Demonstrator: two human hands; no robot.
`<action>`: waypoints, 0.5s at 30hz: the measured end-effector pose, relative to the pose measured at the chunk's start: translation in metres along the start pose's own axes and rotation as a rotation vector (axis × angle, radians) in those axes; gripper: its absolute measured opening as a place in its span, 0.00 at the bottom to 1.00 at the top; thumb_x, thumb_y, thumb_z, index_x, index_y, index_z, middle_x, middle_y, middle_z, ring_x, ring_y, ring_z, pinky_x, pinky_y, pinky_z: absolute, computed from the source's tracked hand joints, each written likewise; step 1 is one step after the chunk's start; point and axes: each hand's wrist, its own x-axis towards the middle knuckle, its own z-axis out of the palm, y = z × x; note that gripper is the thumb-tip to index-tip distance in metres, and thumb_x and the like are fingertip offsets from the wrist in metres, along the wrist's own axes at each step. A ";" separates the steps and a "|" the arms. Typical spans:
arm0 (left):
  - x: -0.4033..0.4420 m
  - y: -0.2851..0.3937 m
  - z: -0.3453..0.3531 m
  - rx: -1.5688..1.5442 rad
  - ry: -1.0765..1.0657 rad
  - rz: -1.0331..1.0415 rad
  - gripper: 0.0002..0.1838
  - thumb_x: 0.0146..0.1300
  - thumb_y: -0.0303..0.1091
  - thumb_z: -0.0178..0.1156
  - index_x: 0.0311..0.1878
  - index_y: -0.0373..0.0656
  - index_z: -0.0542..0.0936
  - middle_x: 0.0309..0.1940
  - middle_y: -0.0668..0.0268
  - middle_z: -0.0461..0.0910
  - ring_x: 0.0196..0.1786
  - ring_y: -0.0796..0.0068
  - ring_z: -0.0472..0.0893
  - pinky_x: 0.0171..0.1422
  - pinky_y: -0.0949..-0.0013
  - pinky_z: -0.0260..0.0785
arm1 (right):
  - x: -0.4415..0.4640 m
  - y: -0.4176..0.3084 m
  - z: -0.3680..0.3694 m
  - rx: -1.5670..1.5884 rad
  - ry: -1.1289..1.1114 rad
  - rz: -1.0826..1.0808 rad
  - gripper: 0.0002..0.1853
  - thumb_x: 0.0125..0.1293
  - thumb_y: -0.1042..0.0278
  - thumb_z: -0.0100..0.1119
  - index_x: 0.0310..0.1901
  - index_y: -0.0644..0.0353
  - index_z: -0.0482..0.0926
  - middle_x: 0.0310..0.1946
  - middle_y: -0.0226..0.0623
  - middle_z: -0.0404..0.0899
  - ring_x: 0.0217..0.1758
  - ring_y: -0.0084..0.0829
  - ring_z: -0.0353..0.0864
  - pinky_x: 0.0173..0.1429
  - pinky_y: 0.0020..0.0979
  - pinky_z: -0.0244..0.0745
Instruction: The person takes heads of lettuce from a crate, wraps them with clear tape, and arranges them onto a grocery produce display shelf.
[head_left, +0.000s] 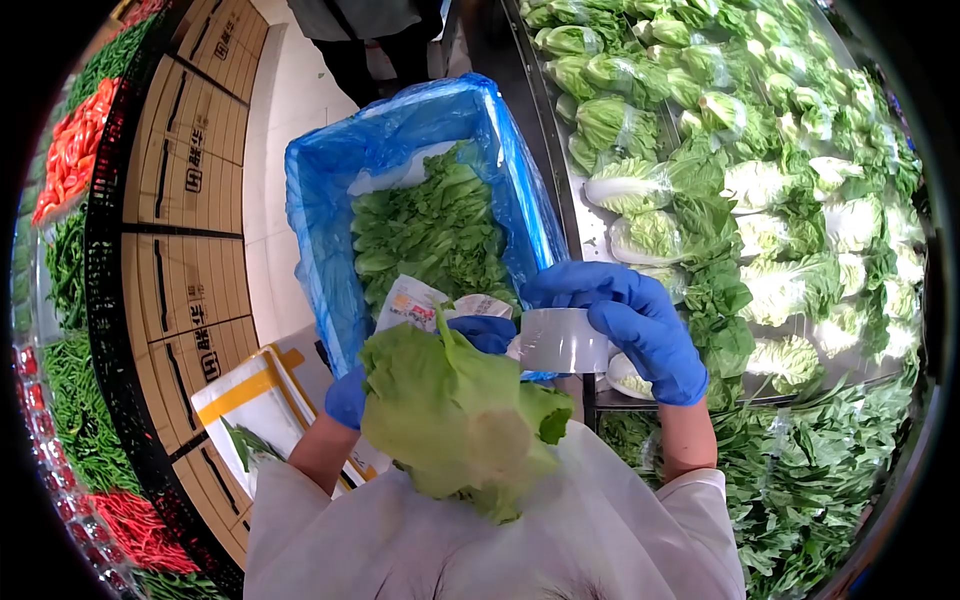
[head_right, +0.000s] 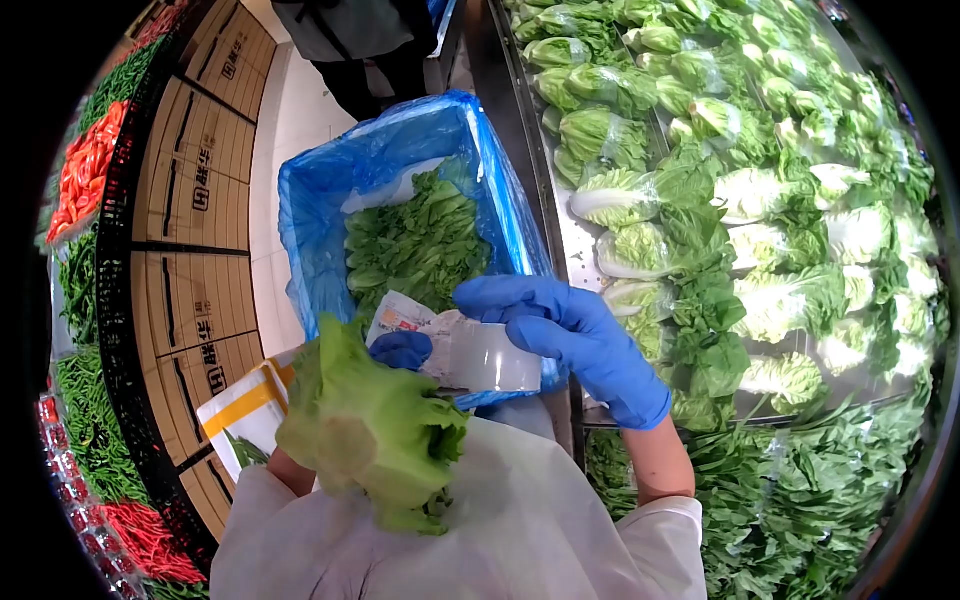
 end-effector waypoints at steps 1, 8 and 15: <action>-0.001 -0.001 0.002 0.001 0.000 -0.002 0.26 0.68 0.38 0.43 0.66 0.37 0.56 0.63 0.58 0.60 0.64 0.70 0.62 0.69 0.69 0.52 | 0.001 -0.002 0.003 0.006 -0.019 0.049 0.23 0.53 0.74 0.58 0.53 0.65 0.71 0.52 0.39 0.73 0.55 0.28 0.72 0.60 0.29 0.65; -0.002 0.013 0.016 0.134 -0.107 0.013 0.42 0.52 0.39 0.63 0.67 0.38 0.54 0.64 0.60 0.60 0.64 0.69 0.63 0.69 0.66 0.51 | 0.017 0.002 0.009 -0.291 -0.079 0.189 0.19 0.53 0.68 0.62 0.47 0.61 0.78 0.43 0.34 0.78 0.44 0.23 0.76 0.52 0.24 0.70; -0.012 -0.010 -0.032 0.411 -0.097 -0.095 0.57 0.34 0.41 0.75 0.68 0.39 0.53 0.64 0.61 0.60 0.65 0.69 0.62 0.68 0.64 0.50 | 0.025 0.002 0.008 -0.437 -0.125 0.266 0.14 0.52 0.71 0.61 0.43 0.61 0.80 0.36 0.31 0.80 0.41 0.20 0.77 0.51 0.23 0.71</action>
